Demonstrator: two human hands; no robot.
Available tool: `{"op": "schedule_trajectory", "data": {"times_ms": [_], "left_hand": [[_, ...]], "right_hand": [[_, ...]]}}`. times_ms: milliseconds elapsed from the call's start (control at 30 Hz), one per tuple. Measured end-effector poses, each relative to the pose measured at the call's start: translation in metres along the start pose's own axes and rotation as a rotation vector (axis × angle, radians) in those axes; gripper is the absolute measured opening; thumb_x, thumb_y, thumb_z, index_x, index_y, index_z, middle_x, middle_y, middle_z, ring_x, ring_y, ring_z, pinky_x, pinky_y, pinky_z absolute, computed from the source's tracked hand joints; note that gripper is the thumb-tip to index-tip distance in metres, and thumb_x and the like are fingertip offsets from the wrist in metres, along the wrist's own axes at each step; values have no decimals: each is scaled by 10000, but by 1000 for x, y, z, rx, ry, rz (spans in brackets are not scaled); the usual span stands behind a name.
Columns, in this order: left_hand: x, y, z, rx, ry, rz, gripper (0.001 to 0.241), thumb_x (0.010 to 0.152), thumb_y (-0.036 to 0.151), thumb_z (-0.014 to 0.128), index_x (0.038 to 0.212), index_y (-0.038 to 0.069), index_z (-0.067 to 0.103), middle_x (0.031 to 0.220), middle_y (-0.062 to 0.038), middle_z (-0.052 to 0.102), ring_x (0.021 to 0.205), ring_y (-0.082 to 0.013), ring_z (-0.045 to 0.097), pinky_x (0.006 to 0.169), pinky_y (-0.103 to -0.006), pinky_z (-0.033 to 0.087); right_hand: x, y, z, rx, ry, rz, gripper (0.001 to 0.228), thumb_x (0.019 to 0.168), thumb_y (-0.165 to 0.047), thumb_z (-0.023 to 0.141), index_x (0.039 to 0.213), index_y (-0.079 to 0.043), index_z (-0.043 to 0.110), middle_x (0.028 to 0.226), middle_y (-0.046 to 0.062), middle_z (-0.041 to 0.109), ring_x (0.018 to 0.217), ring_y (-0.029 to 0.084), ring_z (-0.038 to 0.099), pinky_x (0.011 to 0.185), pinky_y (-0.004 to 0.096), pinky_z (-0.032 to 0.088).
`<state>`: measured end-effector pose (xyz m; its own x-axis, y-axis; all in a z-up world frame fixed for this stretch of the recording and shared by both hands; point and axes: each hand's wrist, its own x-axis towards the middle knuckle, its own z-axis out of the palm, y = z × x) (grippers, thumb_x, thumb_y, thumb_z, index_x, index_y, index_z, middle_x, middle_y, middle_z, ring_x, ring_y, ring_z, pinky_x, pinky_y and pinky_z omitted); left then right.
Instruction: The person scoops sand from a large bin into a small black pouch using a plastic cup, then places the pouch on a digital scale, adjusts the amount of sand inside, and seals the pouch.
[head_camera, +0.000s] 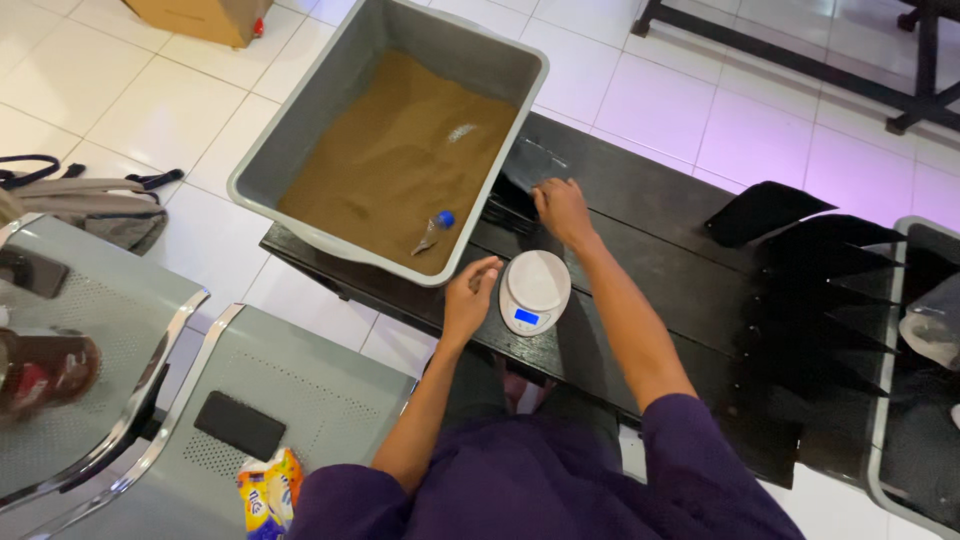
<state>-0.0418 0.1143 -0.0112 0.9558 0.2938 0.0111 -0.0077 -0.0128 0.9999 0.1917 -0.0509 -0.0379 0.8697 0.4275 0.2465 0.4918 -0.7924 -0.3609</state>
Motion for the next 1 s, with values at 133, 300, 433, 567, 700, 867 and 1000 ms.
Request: {"op": "schedule_trajectory", "data": {"times_ms": [133, 300, 433, 567, 700, 867, 1000], "left_hand": [[2, 14, 15, -151, -39, -12, 383, 996, 101, 624, 1379, 82, 643, 1261, -177, 718, 1132, -283, 708, 945, -384, 585], [-9, 52, 45, -420, -104, 5, 829, 957, 305, 728, 1596, 26, 280, 1490, -323, 443, 1332, -444, 511, 1083, -565, 462], [-10, 51, 65, -226, 69, -46, 281, 983, 190, 672, 1211, 29, 702, 1073, -154, 745, 1021, -206, 689, 932, -391, 542], [-3, 32, 62, -212, 27, -49, 220, 1018, 164, 646, 1160, 29, 746, 1052, -139, 774, 986, -163, 705, 908, -392, 561], [-1, 49, 56, -203, -134, 15, 173, 988, 141, 703, 1110, 42, 774, 1004, -121, 779, 969, -143, 697, 896, -380, 562], [-6, 72, 65, -116, -31, 103, 481, 946, 142, 730, 1377, 35, 545, 1258, -196, 598, 1158, -278, 546, 978, -439, 481], [-28, 102, 76, 49, 147, 323, 770, 862, 191, 820, 1523, 86, 439, 1210, -109, 528, 1082, -225, 535, 914, -354, 497]], "right_hand": [[-57, -59, -70, -123, 410, -193, 211, 1023, -235, 656, 872, -120, 749, 1115, 11, 746, 1138, 217, 689, 1182, 555, 311], [-139, -124, -110, -120, 662, -373, 90, 854, -93, 775, 787, -126, 724, 1138, 20, 746, 1176, 306, 670, 1135, 667, 326], [-178, -122, -117, -33, 581, -389, 130, 935, -209, 698, 892, -107, 766, 1202, 68, 723, 1247, 353, 639, 1150, 654, 352], [-195, -103, -170, 276, 600, -25, 303, 1025, -290, 638, 1252, -95, 683, 1404, 125, 567, 1404, 372, 486, 1191, 547, 307], [-195, -40, -184, 861, 429, 362, 770, 944, -2, 713, 1612, -35, 332, 1546, 214, 452, 1083, 206, 658, 1021, 386, 538], [-201, -29, -187, 706, 304, 342, 100, 927, -151, 802, 1027, -143, 812, 806, 9, 773, 728, 94, 711, 633, 261, 576], [-205, -54, -190, 378, 534, 186, 120, 897, -152, 834, 972, -63, 801, 927, 155, 785, 846, 344, 764, 606, 369, 612]]}}
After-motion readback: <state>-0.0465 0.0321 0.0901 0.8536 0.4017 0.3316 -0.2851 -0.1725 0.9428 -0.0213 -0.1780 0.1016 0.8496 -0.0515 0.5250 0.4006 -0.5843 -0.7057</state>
